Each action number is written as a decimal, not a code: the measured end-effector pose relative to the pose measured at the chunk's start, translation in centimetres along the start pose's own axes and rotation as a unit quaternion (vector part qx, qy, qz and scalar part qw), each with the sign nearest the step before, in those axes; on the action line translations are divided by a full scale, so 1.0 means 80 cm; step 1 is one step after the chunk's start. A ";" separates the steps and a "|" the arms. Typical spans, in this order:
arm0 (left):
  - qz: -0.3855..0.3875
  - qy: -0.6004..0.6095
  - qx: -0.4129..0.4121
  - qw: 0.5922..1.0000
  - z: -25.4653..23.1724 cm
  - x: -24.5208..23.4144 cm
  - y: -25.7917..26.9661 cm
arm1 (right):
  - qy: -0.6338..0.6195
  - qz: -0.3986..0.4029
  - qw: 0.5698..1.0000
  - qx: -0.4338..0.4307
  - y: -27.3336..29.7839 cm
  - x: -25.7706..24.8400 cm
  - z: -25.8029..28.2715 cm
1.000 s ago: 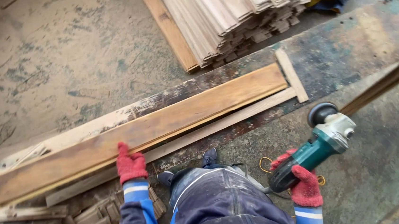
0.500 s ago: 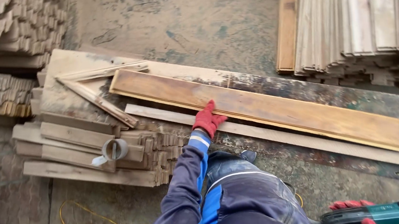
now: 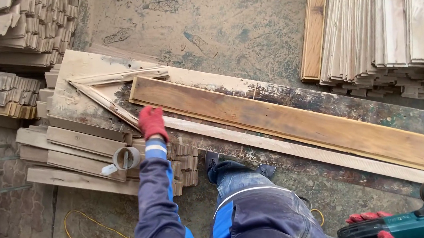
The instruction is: Sanding a piece of wood using an angle grinder with a sanding disc.
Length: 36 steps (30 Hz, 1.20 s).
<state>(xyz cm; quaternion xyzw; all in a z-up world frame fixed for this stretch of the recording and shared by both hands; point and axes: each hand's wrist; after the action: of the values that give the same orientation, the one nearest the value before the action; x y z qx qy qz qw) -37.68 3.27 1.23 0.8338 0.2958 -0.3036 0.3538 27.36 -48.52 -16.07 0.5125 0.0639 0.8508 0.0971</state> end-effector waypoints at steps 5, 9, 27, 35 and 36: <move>-0.058 -0.042 0.047 0.996 0.024 -0.026 -0.155 | 0.018 0.033 0.999 0.022 -0.060 0.065 -0.025; -0.063 -0.145 0.170 0.973 0.021 -0.031 -0.226 | 0.031 -0.029 0.998 -0.040 -0.064 0.234 -0.111; 0.098 -0.370 0.287 0.878 -0.015 -0.038 -0.280 | -0.001 -0.210 0.939 -0.272 -0.041 0.534 -0.326; 0.026 -0.254 0.241 0.936 -0.052 -0.055 -0.063 | 0.015 -0.198 0.955 -0.222 -0.027 0.501 -0.293; 0.091 -0.148 0.449 0.877 -0.024 -0.026 -0.049 | 0.019 -0.208 0.956 -0.207 -0.028 0.496 -0.287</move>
<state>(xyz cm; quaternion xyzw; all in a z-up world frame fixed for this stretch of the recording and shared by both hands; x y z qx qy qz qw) -41.18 6.45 2.20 0.8717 -0.0049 -0.4899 0.0072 -10.84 -37.39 6.88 0.4403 -0.0067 0.8160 0.3746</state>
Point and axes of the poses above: each hand's wrist, its own y-axis away from the middle knuckle, its own x-axis out of the palm, z = x × y, and after that the axes turned 10 degrees about -y, right-handed
